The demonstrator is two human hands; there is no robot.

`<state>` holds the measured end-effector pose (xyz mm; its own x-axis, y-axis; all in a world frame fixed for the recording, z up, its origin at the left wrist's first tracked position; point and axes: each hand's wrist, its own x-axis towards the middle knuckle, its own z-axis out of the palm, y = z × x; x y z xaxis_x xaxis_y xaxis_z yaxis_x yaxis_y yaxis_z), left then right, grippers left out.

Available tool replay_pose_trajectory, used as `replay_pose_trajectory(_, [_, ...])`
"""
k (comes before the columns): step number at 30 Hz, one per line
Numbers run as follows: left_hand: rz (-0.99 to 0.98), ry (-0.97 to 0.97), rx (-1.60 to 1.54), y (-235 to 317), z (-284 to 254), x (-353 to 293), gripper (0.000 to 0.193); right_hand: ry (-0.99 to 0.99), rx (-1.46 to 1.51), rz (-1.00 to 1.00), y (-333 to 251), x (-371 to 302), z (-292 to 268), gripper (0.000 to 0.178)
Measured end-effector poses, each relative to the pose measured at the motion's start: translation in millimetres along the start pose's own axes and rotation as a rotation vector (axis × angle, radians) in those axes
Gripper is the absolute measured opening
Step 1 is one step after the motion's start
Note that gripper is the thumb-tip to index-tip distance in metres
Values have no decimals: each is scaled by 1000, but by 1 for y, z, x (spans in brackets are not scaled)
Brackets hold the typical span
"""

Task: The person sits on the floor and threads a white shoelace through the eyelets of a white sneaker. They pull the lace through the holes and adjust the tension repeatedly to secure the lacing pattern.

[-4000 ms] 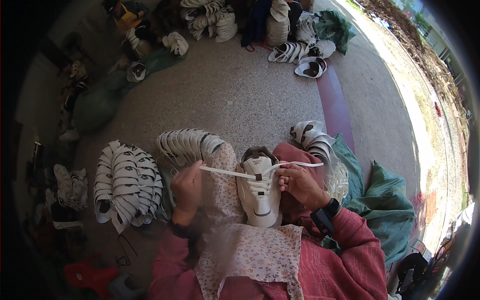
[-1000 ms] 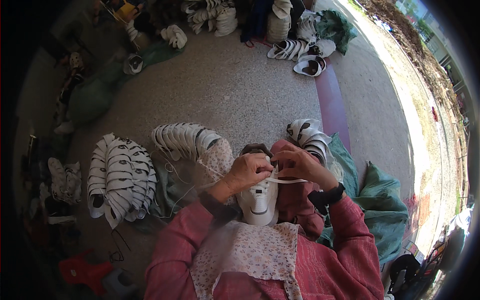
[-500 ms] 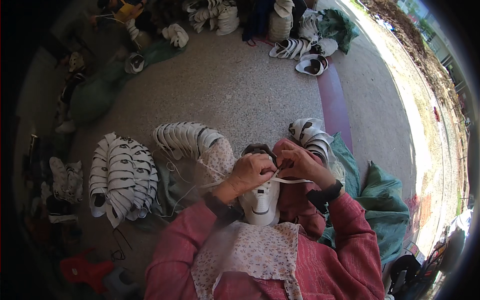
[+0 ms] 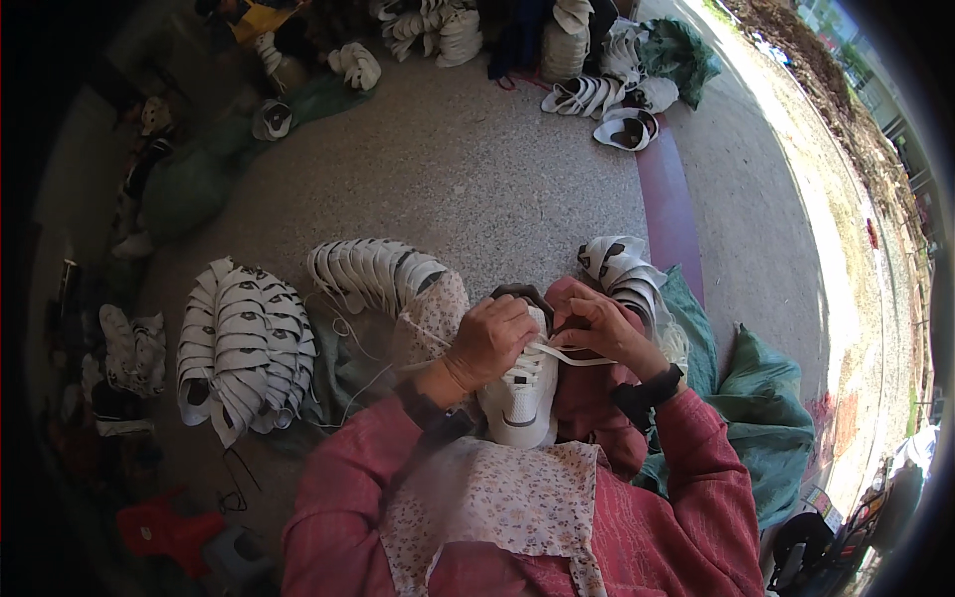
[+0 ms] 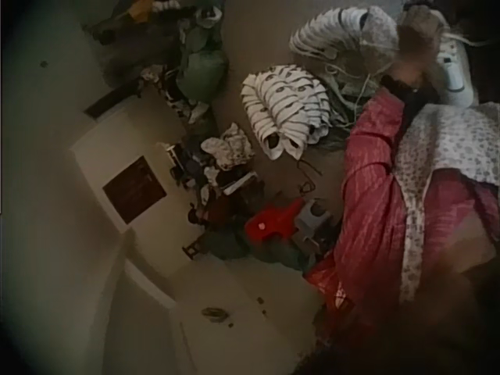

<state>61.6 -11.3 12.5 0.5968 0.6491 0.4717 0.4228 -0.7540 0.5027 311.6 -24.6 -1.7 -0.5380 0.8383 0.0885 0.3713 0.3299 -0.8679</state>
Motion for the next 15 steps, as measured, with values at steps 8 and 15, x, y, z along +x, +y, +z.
replay_pose_trajectory(8, [-416, 661, 632, -107, -219, -38, 5, 10, 50, 11, -3, 0, 5, 22])
replay_pose_trajectory(15, [-590, 444, 274, -72, -186, -67, 12, 26, 89, 7, -6, 0, 4, 22])
